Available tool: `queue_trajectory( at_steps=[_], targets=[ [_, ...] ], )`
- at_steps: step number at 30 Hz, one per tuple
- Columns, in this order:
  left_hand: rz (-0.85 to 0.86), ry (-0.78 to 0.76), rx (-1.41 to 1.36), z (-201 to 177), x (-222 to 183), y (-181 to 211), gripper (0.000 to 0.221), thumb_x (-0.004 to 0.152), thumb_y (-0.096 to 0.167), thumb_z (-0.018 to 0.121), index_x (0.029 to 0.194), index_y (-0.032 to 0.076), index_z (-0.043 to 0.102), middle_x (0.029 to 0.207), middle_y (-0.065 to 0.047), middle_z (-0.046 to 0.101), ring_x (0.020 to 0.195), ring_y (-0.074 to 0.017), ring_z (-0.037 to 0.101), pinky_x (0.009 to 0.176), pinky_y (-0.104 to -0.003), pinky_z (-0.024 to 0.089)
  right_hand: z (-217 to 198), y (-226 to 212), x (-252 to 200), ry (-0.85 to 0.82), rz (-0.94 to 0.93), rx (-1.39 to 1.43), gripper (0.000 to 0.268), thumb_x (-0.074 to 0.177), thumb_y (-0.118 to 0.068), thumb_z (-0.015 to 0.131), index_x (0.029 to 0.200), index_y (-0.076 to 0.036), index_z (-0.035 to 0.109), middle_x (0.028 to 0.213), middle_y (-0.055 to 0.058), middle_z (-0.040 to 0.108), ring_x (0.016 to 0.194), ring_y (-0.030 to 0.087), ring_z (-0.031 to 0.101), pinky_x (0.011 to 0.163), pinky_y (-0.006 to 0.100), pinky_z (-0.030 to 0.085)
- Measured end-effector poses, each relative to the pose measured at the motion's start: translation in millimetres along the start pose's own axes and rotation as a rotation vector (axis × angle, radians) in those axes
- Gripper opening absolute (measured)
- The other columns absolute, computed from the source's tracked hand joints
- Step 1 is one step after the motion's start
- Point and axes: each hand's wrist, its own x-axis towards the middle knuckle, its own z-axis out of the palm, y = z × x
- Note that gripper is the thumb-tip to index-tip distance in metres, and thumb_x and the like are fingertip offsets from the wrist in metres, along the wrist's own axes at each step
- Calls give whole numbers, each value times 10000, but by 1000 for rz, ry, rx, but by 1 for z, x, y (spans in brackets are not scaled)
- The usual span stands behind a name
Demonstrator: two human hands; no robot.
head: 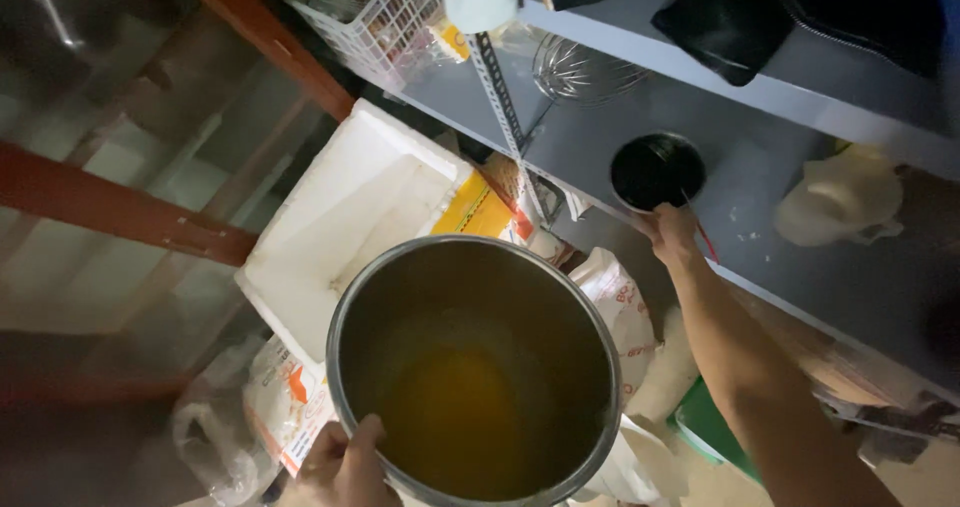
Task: Moving equipment and ingredients, storing containers in a refrigerator, and washing a cleaning cloth in a bakery.
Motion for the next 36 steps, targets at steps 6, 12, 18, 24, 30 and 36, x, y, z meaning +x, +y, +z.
queue_trajectory(
  at_steps=[6,12,18,24,30,36],
  targets=[
    [-478,227,-431,77,15,58,239,731,-10,722,592,-16,528,546,-27,485,524,-107,412,486,-276,318,-42,15,18,165,-115,-119,468,880,85,511,1332,-18,578,1039,119,667,777,207,689,534,278,526],
    [-353,154,-621,127,51,107,218,710,-29,704,583,35,538,546,0,494,506,-83,415,483,-264,316,-21,-58,-139,194,-35,-240,489,896,28,509,1385,30,500,1228,192,657,920,262,759,813,344,598],
    [-330,64,-550,199,76,160,209,696,22,715,565,16,551,502,-8,507,468,-95,430,445,-298,351,-140,-73,-231,134,-24,-270,523,914,-40,554,1427,-18,457,1258,118,655,1072,211,711,888,386,570],
    [-187,102,-322,292,103,193,210,658,167,765,602,20,626,476,-25,520,449,-122,448,465,-337,409,-206,-90,-298,392,44,-366,493,963,-102,622,1432,-73,476,1138,130,676,954,214,705,827,358,597],
    [-149,83,-571,356,112,227,196,665,115,737,601,6,587,505,-3,514,477,-100,437,476,-324,413,-233,-95,-337,390,30,-451,379,993,-79,606,1330,77,530,1100,197,670,942,239,702,808,367,575],
    [-283,-25,-899,390,126,234,149,690,55,723,600,14,611,551,24,544,512,-76,442,474,-267,377,-159,-127,-350,460,134,-463,394,1008,-152,531,1370,-4,577,1140,142,682,997,216,701,825,369,600]
  ],
)
